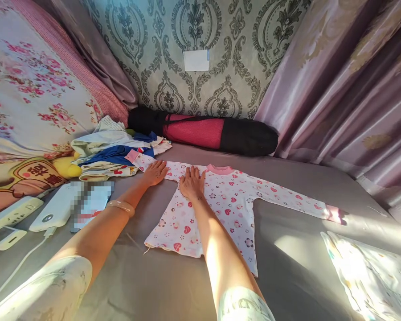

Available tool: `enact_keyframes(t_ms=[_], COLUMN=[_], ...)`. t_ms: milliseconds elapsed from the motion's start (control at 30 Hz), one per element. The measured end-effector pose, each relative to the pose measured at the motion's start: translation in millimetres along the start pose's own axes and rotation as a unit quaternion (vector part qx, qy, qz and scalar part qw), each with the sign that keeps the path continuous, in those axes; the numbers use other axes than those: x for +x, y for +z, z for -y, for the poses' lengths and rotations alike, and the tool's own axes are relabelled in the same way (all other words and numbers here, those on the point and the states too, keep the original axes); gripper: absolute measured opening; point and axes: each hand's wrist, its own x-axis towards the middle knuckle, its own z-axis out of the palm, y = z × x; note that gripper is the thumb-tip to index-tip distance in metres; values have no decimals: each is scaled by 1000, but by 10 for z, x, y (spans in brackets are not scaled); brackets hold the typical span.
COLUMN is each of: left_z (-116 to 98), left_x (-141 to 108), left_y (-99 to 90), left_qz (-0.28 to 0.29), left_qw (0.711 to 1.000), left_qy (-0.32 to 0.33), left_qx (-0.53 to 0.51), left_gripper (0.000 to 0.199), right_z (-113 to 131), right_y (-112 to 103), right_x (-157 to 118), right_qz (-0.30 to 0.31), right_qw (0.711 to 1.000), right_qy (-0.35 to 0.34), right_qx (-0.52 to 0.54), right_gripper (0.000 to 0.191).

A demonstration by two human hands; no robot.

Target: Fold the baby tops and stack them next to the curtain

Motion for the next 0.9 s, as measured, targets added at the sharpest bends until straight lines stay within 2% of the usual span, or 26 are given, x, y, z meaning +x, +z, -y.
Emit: enact_keyframes(t_ms=[133,267,400,533,600,667,800,900], left_z=[230,291,234,93,1,-101,-321,-448], left_x=[-12,15,-12,-175,-303,-452,-780,-1028], left_y=[-27,2,-1,-76,-139,-219,-391,-460], left_qz=[-38,-25,-31,-123,-148,-120,6,82], left_qw=[999,998,998,991,988,991,998,995], left_qy=[-25,-35,-33,-29,-35,-51,-62,-60], left_qx=[28,37,43,46,31,23,9,-16], left_gripper=[59,63,67,69,67,58,38,36], right_z=[-6,-8,-18,-183,-379,-637,-1179,-1464], right_y=[3,39,11,-215,-373,-527,-786,-906], right_x=[1,8,32,15,-90,-297,-950,-1470], right_qz=[-4,-2,2,36,5,-18,-64,-29], right_qw=[1000,1000,1000,992,988,986,980,984], right_qy=[-3,-1,-4,-12,-9,8,104,141], right_qx=[-1,1,30,119,157,164,154,109], right_gripper=[60,59,59,58,53,50,38,30])
